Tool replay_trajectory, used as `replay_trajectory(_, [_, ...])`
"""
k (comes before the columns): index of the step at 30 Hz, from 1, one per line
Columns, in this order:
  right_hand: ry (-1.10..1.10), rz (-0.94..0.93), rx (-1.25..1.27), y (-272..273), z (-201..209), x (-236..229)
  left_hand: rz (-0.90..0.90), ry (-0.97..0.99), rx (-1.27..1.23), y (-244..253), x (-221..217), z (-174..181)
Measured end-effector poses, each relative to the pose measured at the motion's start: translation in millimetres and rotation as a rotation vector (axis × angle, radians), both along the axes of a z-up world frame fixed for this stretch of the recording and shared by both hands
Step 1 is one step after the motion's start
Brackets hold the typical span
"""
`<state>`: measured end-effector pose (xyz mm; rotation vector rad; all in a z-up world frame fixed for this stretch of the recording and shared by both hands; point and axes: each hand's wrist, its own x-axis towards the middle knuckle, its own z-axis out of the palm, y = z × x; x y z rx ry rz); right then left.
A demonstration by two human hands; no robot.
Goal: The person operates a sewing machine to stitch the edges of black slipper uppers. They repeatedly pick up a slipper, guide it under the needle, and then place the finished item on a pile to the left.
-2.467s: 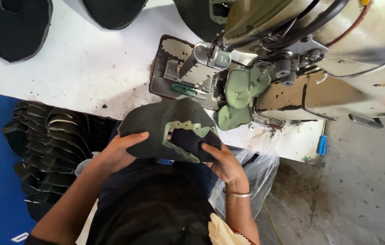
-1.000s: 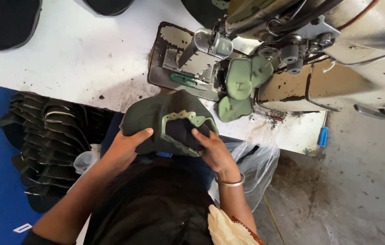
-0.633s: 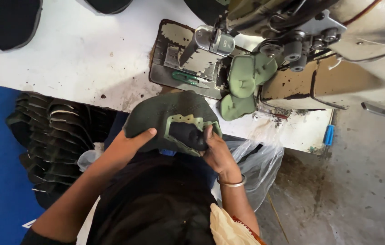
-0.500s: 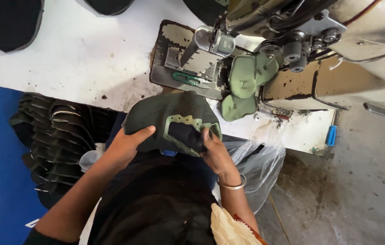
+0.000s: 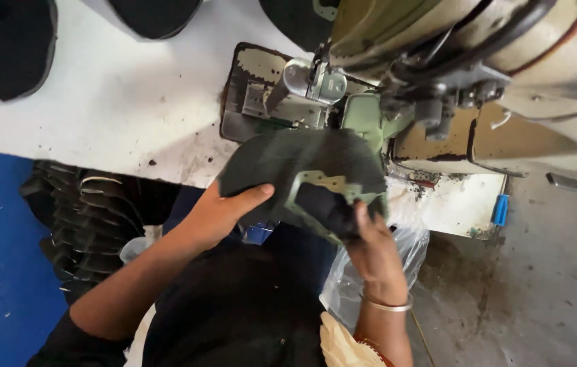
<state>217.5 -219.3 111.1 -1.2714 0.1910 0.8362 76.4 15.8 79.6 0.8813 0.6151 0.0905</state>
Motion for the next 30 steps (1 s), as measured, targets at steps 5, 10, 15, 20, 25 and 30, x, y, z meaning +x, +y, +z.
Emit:
replay_trajectory(5, [0.046,0.047,0.035,21.5,2.9,59.5,0.002,-0.071,0.022,27.2,52.9,22.7])
replay_trajectory(10, [0.07,0.194,0.169,53.7,-13.3,121.9,0.121,-0.183,0.08,53.9,98.7,21.0])
replay_trajectory(15, [0.279,0.102,0.37,23.6,-59.9,170.5,0.175,-0.187,-0.041,72.7,118.1,27.5])
replay_trajectory(20, [0.204,0.166,0.35,45.2,-35.8,163.0,0.167,-0.236,-0.09,73.7,115.1,29.8])
replay_trajectory(25, [0.13,0.219,0.407,41.7,-53.6,166.3,0.176,-0.253,-0.039,59.9,105.1,20.7])
replay_trajectory(30, [-0.148,0.185,0.186,12.1,-71.7,161.5,0.12,-0.291,0.336,33.9,96.9,-8.6])
